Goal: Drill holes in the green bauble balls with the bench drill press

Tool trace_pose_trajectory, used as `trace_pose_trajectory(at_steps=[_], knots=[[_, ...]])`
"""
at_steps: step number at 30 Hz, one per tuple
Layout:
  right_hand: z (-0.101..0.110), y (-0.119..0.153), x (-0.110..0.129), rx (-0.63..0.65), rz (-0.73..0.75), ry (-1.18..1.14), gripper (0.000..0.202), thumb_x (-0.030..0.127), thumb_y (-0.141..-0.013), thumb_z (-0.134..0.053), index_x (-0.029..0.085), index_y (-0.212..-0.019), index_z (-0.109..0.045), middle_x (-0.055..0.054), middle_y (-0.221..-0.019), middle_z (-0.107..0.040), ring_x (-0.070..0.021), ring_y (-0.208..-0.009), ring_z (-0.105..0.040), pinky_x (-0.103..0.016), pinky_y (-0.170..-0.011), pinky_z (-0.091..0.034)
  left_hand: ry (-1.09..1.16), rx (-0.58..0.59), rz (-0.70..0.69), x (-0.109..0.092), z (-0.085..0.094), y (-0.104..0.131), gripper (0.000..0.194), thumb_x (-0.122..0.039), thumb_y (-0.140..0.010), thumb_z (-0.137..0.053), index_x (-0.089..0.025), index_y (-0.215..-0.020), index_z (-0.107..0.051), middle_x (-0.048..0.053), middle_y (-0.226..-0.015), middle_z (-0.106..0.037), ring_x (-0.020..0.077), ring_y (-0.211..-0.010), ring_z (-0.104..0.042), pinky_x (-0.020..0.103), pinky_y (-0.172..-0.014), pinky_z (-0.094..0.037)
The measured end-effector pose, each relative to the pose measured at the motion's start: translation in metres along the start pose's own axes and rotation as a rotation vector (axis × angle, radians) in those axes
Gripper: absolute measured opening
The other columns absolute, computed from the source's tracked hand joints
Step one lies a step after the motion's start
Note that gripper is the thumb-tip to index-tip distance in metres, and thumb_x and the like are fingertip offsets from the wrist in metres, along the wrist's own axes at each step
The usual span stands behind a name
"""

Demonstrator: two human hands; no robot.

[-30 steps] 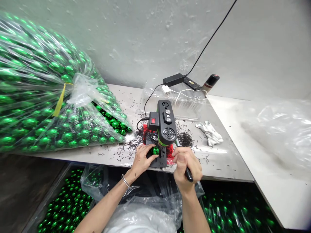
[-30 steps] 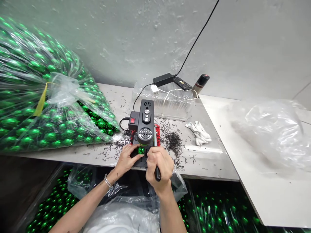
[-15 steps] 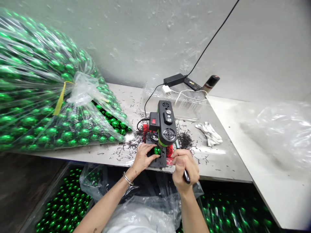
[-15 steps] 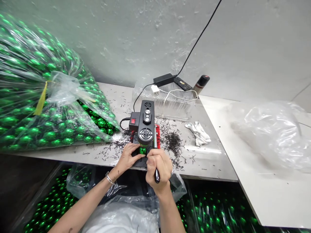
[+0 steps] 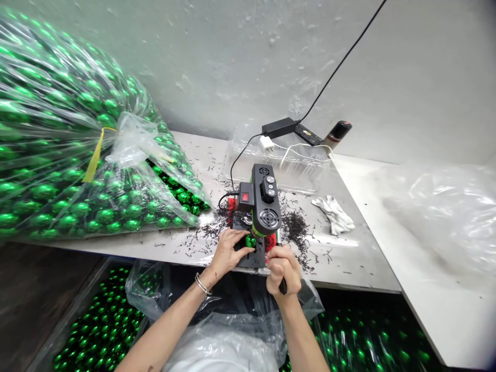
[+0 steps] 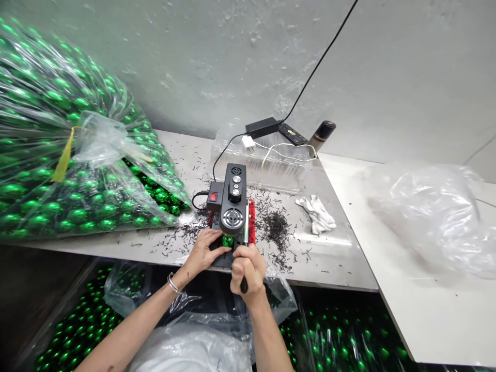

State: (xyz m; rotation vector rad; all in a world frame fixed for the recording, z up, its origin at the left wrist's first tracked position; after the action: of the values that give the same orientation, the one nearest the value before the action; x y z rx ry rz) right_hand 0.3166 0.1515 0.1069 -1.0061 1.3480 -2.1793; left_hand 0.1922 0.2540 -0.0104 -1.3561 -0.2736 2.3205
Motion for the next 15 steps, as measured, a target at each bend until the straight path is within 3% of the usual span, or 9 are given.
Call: trace_pose_trajectory(at_steps=[15], knots=[[-0.0029,0.0013,0.0022,0.010,0.023,0.018,0.024,0.019,-0.096,-0.037,0.020,-0.077,-0.051,-0.003,-0.077,-0.057,-0.0138,-0.068,-0.056,-0.032,-0.065,-0.049,0.029,0.014,0.026,0.0019,-0.0002,0.0000,0.032,-0.038,-0.080,-0.075,-0.022,-0.108,-0.071,0.008,-0.103,-0.073,0.0263,-0.101,-0.063,0.048,-0.095,-0.048]])
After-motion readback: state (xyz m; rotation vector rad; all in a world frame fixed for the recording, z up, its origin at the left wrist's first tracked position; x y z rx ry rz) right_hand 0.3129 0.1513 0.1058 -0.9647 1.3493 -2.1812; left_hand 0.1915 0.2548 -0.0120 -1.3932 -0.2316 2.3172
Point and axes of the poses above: each hand's wrist, its own y-axis away from the middle knuckle, its own z-axis out of the back of the hand, x = y × z, the point moved 10 cm from there along -y, towards the middle knuckle
